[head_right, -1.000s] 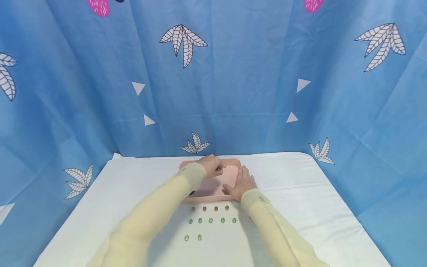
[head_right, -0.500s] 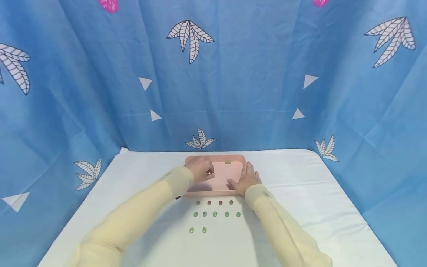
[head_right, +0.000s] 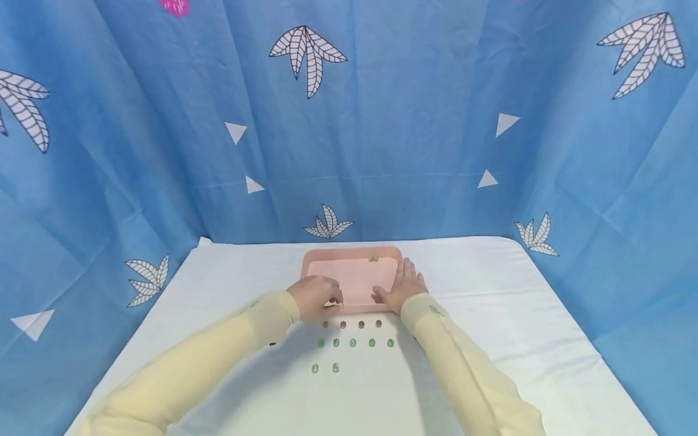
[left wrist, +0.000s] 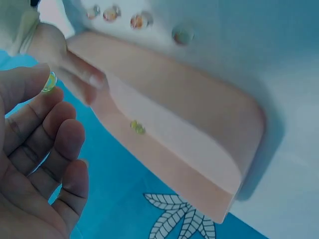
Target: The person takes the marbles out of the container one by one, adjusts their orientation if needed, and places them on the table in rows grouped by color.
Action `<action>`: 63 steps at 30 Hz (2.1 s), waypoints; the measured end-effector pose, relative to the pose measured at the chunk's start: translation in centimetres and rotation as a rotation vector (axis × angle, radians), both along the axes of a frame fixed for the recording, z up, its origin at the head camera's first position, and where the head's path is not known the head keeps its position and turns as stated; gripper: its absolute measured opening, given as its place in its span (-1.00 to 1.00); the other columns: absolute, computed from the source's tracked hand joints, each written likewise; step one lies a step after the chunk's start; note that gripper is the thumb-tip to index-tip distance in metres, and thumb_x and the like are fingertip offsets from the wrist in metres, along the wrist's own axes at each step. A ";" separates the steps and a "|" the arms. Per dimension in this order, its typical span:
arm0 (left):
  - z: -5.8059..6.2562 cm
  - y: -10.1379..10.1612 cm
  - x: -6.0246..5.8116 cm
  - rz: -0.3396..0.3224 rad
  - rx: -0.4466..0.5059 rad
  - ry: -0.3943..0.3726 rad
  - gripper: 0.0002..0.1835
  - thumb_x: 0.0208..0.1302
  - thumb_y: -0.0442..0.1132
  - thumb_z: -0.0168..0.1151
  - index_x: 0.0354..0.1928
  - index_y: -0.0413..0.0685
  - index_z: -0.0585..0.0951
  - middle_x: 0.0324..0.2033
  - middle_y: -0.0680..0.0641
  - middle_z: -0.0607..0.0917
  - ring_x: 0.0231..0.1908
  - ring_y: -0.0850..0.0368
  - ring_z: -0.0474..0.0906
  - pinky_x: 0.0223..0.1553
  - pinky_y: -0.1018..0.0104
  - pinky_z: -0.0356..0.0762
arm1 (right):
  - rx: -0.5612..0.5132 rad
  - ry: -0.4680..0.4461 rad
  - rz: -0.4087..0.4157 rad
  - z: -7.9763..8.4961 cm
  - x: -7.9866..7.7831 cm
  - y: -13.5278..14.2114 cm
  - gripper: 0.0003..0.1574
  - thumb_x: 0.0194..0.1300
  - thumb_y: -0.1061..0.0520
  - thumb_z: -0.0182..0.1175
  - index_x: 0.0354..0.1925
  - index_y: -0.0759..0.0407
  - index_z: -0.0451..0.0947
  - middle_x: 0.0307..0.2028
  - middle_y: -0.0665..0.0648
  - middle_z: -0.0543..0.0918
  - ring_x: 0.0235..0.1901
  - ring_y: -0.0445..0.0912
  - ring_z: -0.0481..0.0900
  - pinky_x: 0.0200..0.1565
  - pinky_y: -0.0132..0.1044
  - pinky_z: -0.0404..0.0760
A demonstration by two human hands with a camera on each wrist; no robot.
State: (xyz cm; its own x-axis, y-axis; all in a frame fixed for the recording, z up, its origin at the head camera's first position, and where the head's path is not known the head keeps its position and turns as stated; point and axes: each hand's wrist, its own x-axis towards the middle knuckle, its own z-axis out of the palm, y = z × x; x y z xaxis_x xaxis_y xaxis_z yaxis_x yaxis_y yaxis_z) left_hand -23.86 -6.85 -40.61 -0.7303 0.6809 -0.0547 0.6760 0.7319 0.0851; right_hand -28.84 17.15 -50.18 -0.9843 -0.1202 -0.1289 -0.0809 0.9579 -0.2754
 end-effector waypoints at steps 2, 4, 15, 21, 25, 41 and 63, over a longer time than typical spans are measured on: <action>-0.2 -0.1 0.6 -0.021 0.000 0.004 -0.92 0.22 -0.11 0.34 -0.33 0.13 0.76 -0.48 0.23 0.62 -0.48 0.40 0.47 -0.30 0.52 0.53 | 0.001 0.001 -0.002 0.0 -0.1 0.0 0.36 0.27 -0.51 -0.11 0.45 0.46 -0.39 0.46 0.45 -0.27 0.44 0.29 -0.23 0.40 0.15 -0.15; -0.4 -0.2 1.2 -0.042 0.004 0.002 -0.93 0.21 -0.08 0.36 -0.34 0.15 0.75 -0.49 0.25 0.61 -0.49 0.42 0.45 -0.31 0.53 0.52 | 0.003 0.002 -0.002 -0.1 -0.2 0.0 0.35 0.28 -0.51 -0.12 0.45 0.47 -0.39 0.46 0.45 -0.27 0.44 0.29 -0.23 0.40 0.15 -0.15; -1.9 1.5 4.0 -0.248 -0.048 0.023 -0.93 0.18 -0.01 0.37 -0.36 0.25 0.73 -0.41 0.29 0.65 -0.35 0.46 0.54 -0.16 0.55 0.51 | 0.015 0.023 0.013 -0.7 -0.8 0.2 0.39 0.24 -0.56 -0.15 0.45 0.46 -0.38 0.46 0.45 -0.24 0.44 0.29 -0.21 0.40 0.16 -0.12; -2.9 2.4 5.1 -0.304 -0.088 0.029 -0.91 0.18 0.03 0.36 -0.41 0.28 0.71 -0.43 0.30 0.64 -0.42 0.47 0.50 -0.27 0.56 0.47 | 0.028 0.018 0.018 -0.5 -0.7 0.3 0.39 0.25 -0.56 -0.17 0.45 0.47 -0.39 0.46 0.46 -0.24 0.44 0.28 -0.21 0.39 0.16 -0.11; -3.4 2.7 5.5 -0.311 -0.104 0.041 -0.92 0.17 0.04 0.37 -0.40 0.30 0.72 -0.45 0.31 0.61 -0.43 0.48 0.48 -0.27 0.56 0.48 | 0.010 0.012 0.014 -0.2 -0.7 0.3 0.37 0.26 -0.53 -0.13 0.45 0.48 -0.38 0.46 0.46 -0.25 0.45 0.28 -0.23 0.39 0.17 -0.13; -5.5 3.1 6.5 -0.290 -0.165 0.008 -0.87 0.14 0.03 0.39 -0.50 0.28 0.69 -0.59 0.33 0.51 -0.57 0.50 0.35 -0.38 0.62 0.42 | 0.017 0.022 0.015 -0.5 -0.8 0.2 0.38 0.25 -0.54 -0.13 0.44 0.49 -0.37 0.46 0.47 -0.23 0.44 0.28 -0.21 0.39 0.17 -0.10; -5.4 2.7 5.8 -0.312 -0.095 0.024 -0.87 0.17 0.04 0.35 -0.42 0.23 0.73 -0.54 0.30 0.56 -0.53 0.49 0.42 -0.34 0.59 0.47 | 0.033 0.003 0.010 -0.5 -0.8 0.3 0.41 0.23 -0.57 -0.16 0.45 0.48 -0.38 0.46 0.46 -0.24 0.44 0.27 -0.21 0.40 0.14 -0.10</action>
